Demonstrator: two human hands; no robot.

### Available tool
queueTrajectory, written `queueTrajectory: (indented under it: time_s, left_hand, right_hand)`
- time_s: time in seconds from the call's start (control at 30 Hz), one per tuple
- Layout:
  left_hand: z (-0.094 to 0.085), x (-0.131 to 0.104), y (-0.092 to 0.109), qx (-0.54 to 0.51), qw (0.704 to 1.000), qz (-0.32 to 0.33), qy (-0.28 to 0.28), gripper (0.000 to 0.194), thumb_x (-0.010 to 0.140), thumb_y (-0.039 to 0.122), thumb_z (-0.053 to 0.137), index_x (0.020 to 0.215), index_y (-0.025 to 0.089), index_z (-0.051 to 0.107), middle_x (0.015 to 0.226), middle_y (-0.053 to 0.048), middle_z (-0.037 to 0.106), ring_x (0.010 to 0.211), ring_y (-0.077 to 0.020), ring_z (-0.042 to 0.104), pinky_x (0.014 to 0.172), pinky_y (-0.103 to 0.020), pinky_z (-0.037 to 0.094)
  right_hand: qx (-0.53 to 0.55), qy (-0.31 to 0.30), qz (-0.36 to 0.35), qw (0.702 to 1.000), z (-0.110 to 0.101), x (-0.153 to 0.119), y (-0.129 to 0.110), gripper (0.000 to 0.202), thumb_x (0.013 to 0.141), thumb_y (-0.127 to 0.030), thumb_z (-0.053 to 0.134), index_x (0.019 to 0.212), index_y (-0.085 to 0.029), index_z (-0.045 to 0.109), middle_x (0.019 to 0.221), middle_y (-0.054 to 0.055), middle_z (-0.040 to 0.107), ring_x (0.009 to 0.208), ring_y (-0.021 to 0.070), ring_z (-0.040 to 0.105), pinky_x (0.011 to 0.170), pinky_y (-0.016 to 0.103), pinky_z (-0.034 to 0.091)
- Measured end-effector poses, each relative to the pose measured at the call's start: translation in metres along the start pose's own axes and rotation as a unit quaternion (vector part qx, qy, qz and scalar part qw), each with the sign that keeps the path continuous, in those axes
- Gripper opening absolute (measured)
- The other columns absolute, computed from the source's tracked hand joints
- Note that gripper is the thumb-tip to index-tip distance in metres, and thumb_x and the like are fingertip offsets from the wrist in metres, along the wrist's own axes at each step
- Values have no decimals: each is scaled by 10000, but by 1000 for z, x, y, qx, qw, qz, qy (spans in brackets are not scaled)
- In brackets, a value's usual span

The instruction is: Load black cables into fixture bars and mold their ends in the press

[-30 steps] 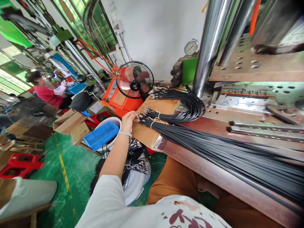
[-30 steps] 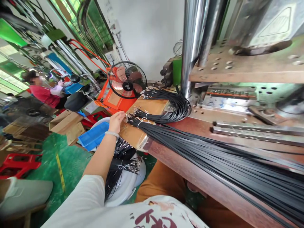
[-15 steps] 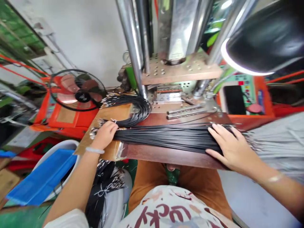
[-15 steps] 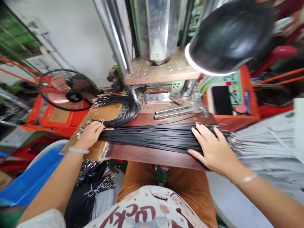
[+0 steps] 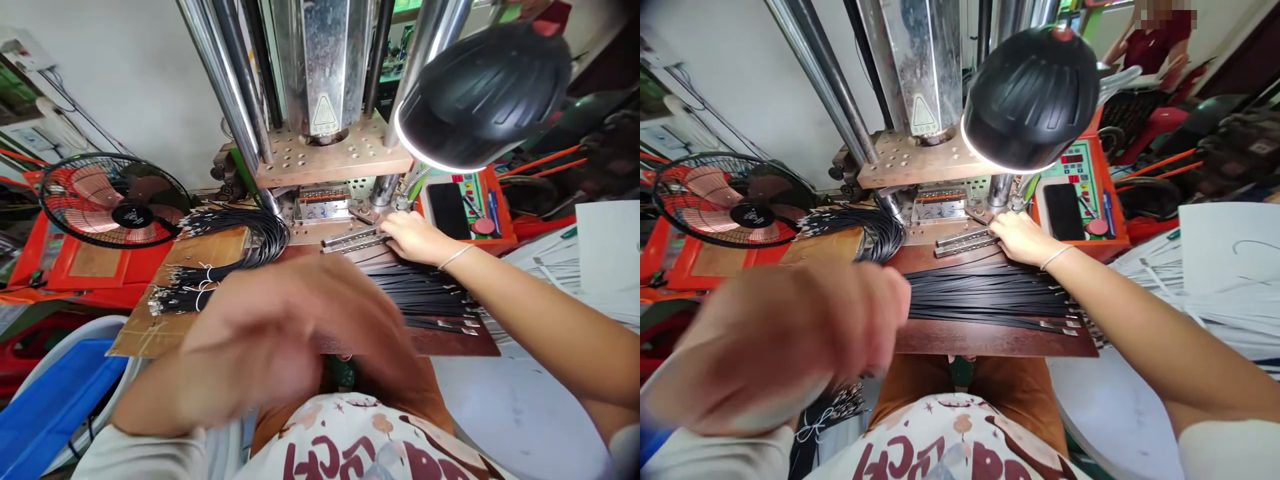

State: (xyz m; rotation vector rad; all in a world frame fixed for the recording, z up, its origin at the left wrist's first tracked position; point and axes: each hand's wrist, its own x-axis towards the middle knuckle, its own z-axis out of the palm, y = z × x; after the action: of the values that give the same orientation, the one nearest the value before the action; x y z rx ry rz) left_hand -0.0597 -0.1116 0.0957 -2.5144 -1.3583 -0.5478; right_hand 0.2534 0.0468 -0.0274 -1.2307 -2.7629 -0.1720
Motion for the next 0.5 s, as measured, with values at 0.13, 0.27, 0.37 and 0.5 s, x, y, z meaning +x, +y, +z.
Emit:
queueTrajectory:
  time_s: [0.13, 0.27, 0.37, 0.5]
  left_hand:
    - [72, 8, -37, -217, 976, 9, -23, 291, 977, 255, 399, 967, 186, 681, 923, -37, 718, 846, -173, 683, 778, -287, 571]
    - [136, -4, -71, -186, 976, -79, -81, 232, 942, 254, 444, 1019, 179, 650, 986, -79, 669, 904, -215, 644, 851, -357, 516]
    - [145, -13, -78, -159, 974, -109, -115, 250, 950, 275, 422, 1042, 177, 633, 1003, -82, 642, 889, -218, 627, 832, -364, 500]
    - [142, -18, -78, -162, 972, -109, -128, 253, 960, 277, 411, 1030, 176, 632, 1011, -78, 640, 918, -219, 623, 849, -357, 488]
  right_hand:
    - [73, -44, 3, 996, -7, -28, 11, 190, 860, -300, 461, 828, -181, 606, 883, 100, 635, 867, 248, 566, 809, 365, 416]
    - [136, -138, 55, 979, -5, -37, 13, 120, 813, -267, 476, 821, -196, 572, 852, 73, 650, 762, 220, 577, 729, 332, 424]
    - [162, -178, 62, 969, -3, -29, 10, 89, 798, -217, 465, 726, -207, 517, 793, 59, 632, 708, 193, 560, 689, 300, 416]
    - [105, -168, 23, 980, -7, -32, 17, 158, 835, -219, 437, 698, -205, 516, 773, 71, 624, 727, 201, 559, 742, 321, 401]
